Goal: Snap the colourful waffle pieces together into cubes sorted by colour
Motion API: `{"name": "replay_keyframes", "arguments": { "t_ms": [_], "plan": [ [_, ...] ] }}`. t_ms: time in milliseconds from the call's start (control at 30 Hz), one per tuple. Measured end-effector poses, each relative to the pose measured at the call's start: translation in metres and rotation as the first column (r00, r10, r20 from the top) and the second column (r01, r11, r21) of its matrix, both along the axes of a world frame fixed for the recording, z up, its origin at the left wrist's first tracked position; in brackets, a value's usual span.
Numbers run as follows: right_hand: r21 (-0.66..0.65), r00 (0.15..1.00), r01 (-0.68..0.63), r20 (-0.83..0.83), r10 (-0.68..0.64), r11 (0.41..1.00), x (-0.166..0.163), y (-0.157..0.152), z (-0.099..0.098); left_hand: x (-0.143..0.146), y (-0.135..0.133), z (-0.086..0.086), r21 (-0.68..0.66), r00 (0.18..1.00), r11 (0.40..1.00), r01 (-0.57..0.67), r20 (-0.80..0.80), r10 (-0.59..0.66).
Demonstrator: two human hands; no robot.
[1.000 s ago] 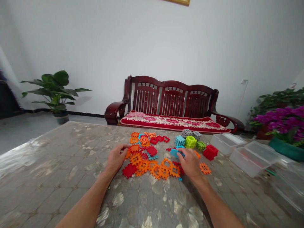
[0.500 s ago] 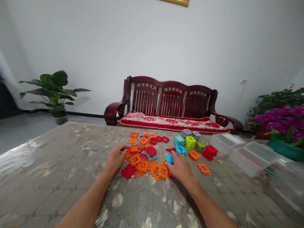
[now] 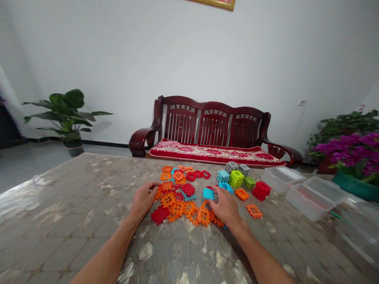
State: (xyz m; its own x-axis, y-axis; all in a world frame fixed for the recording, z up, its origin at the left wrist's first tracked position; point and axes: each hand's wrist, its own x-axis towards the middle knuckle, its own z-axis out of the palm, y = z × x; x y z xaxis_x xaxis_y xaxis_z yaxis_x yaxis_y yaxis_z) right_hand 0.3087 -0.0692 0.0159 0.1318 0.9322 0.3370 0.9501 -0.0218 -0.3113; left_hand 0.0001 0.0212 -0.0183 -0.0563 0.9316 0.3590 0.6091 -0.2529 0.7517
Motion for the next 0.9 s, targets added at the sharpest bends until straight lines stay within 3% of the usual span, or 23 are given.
{"name": "replay_keyframes", "arguments": {
  "t_ms": [200, 433, 900],
  "plan": [
    [0.117, 0.989, 0.149, 0.008, -0.15, 0.982, 0.038, 0.014, 0.014, 0.0, 0.0, 0.001, -0.001, 1.0, 1.0, -0.001, -0.002, 0.001],
    [0.062, 0.975, 0.216, 0.043, -0.219, 0.974, 0.065, 0.023, 0.005, 0.0, -0.002, 0.002, -0.017, 1.0, 1.0, 0.002, -0.015, -0.002],
    [0.034, 0.946, 0.285, 0.152, -0.287, 0.958, 0.037, 0.024, 0.007, 0.0, -0.002, 0.002, -0.012, 1.0, 1.0, 0.014, -0.006, -0.014]
  ]
}}
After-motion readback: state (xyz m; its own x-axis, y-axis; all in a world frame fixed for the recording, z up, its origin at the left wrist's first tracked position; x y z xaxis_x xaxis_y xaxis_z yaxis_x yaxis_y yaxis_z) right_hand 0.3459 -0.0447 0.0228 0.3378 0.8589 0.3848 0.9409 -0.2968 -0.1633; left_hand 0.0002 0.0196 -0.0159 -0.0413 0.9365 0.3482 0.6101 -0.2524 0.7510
